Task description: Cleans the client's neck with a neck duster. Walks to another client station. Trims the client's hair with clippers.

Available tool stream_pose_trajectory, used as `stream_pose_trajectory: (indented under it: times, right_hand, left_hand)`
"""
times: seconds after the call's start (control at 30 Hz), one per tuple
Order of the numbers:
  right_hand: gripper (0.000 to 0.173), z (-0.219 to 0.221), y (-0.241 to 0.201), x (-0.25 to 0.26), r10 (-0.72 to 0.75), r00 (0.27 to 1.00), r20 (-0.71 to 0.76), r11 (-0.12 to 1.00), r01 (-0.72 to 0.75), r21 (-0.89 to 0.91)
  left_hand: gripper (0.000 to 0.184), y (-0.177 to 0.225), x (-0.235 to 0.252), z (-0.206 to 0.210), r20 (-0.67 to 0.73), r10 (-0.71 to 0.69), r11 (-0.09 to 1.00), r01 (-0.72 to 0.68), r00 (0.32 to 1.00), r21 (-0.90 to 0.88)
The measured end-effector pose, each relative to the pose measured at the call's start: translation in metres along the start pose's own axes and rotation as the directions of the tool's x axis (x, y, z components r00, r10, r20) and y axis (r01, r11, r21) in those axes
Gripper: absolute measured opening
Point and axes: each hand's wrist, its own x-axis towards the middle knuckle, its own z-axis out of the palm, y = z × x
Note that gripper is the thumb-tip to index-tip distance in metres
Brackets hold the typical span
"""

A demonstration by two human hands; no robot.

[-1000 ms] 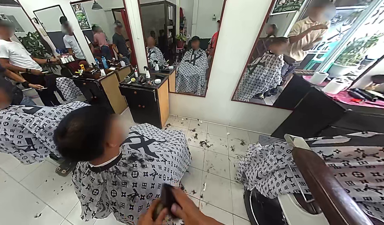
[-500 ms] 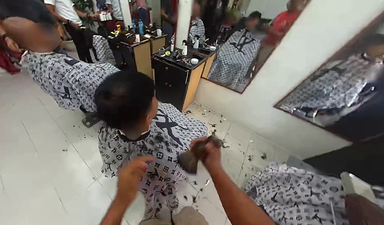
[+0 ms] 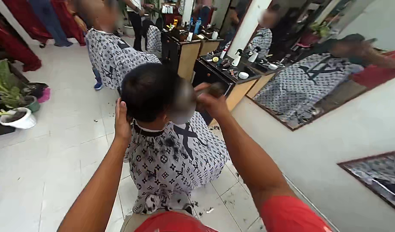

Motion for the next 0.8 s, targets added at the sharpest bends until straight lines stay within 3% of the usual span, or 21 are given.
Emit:
stream_pose_trajectory:
  times: [0.03, 0.07, 0.13, 0.17, 0.2, 0.23, 0.27, 0.3, 0.33, 0.37, 0.4, 0.47, 0.5, 0.57, 0.6, 0.67, 0.7, 0.77, 0.8]
  right_hand:
    - [0.032, -0.002, 0.000, 0.000, -0.034, 0.998, -0.053, 0.986, 0.042, 0.160]
    - [0.034, -0.005, 0.003, 0.000, -0.051, 0.999, -0.012, 0.990, 0.052, 0.132]
    - [0.040, -0.012, 0.010, 0.007, 0.015, 0.959, 0.282, 0.946, 0.078, -0.314]
    - [0.044, -0.013, 0.013, 0.012, 0.068, 0.924, 0.377, 0.875, 0.126, -0.467]
    - [0.043, -0.016, 0.012, 0.015, 0.082, 0.923, 0.377, 0.864, 0.123, -0.489]
    - [0.040, -0.022, 0.007, 0.018, 0.030, 0.957, 0.288, 0.920, 0.085, -0.382]
    - [0.035, -0.025, 0.004, 0.018, -0.042, 0.987, 0.155, 0.984, 0.068, -0.163]
    - [0.031, -0.022, 0.004, 0.017, -0.088, 0.995, 0.044, 0.993, 0.084, 0.080]
    - [0.031, -0.018, 0.006, 0.014, -0.118, 0.993, 0.032, 0.973, 0.109, 0.204]
    - [0.034, -0.014, 0.012, 0.009, -0.152, 0.978, 0.141, 0.979, 0.130, 0.154]
    - [0.039, -0.011, 0.019, 0.005, -0.145, 0.934, 0.327, 0.987, 0.160, -0.019]
    - [0.045, 0.001, 0.031, -0.006, -0.076, 0.811, 0.580, 0.880, 0.329, -0.344]
    - [0.046, 0.005, 0.031, -0.013, -0.094, 0.821, 0.564, 0.861, 0.351, -0.367]
    - [0.047, 0.014, 0.023, -0.025, -0.262, 0.916, 0.305, 0.927, 0.327, -0.185]
    - [0.047, 0.021, 0.022, -0.028, -0.323, 0.917, 0.232, 0.927, 0.356, -0.116]
    - [0.043, 0.030, 0.033, -0.038, -0.296, 0.862, 0.411, 0.849, 0.435, -0.302]
    - [0.039, 0.033, 0.039, -0.043, -0.192, 0.827, 0.529, 0.761, 0.466, -0.452]
    - [0.030, 0.040, 0.037, -0.046, -0.089, 0.820, 0.566, 0.630, 0.486, -0.605]
    - [0.030, 0.042, 0.027, -0.049, -0.155, 0.834, 0.530, 0.612, 0.502, -0.611]
  left_hand:
    - [0.074, -0.002, -0.009, 0.004, -0.041, -0.044, 0.999, 0.045, 0.998, 0.017]
    - [0.072, -0.003, -0.020, 0.009, -0.084, -0.081, 0.996, 0.084, 0.993, 0.043]
    - [0.070, 0.005, -0.039, 0.017, -0.130, -0.120, 0.985, 0.134, 0.984, 0.108]
    - [0.070, 0.009, -0.047, 0.019, -0.150, -0.123, 0.980, 0.144, 0.981, 0.134]
    - [0.069, 0.012, -0.054, 0.022, -0.177, -0.112, 0.978, 0.140, 0.978, 0.154]
    - [0.067, 0.014, -0.060, 0.024, -0.197, -0.098, 0.977, 0.133, 0.975, 0.169]
    - [0.066, 0.014, -0.068, 0.026, -0.218, -0.097, 0.974, 0.137, 0.971, 0.179]
    - [0.065, 0.012, -0.077, 0.027, -0.235, -0.109, 0.971, 0.154, 0.966, 0.182]
    - [0.064, 0.010, -0.086, 0.029, -0.253, -0.125, 0.968, 0.173, 0.959, 0.180]
    - [0.064, 0.010, -0.093, 0.030, -0.269, -0.139, 0.965, 0.192, 0.953, 0.182]
    - [0.064, 0.011, -0.098, 0.031, -0.286, -0.144, 0.963, 0.201, 0.947, 0.180]
    - [0.063, 0.012, -0.105, 0.032, -0.314, -0.135, 0.966, 0.195, 0.940, 0.169]
    - [0.061, 0.013, -0.107, 0.034, -0.322, -0.125, 0.970, 0.184, 0.939, 0.160]
    - [0.057, 0.012, -0.110, 0.037, -0.329, -0.111, 0.975, 0.167, 0.938, 0.148]
    - [0.055, 0.010, -0.113, 0.038, -0.333, -0.111, 0.976, 0.167, 0.936, 0.144]
    - [0.052, 0.005, -0.125, 0.037, -0.332, -0.125, 0.967, 0.190, 0.935, 0.172]
    - [0.051, 0.006, -0.132, 0.034, -0.311, -0.122, 0.951, 0.200, 0.943, 0.235]
    - [0.052, 0.017, -0.145, 0.018, -0.191, -0.080, 0.868, 0.162, 0.978, 0.470]
    - [0.054, 0.024, -0.153, 0.005, -0.121, -0.051, 0.796, 0.113, 0.991, 0.595]
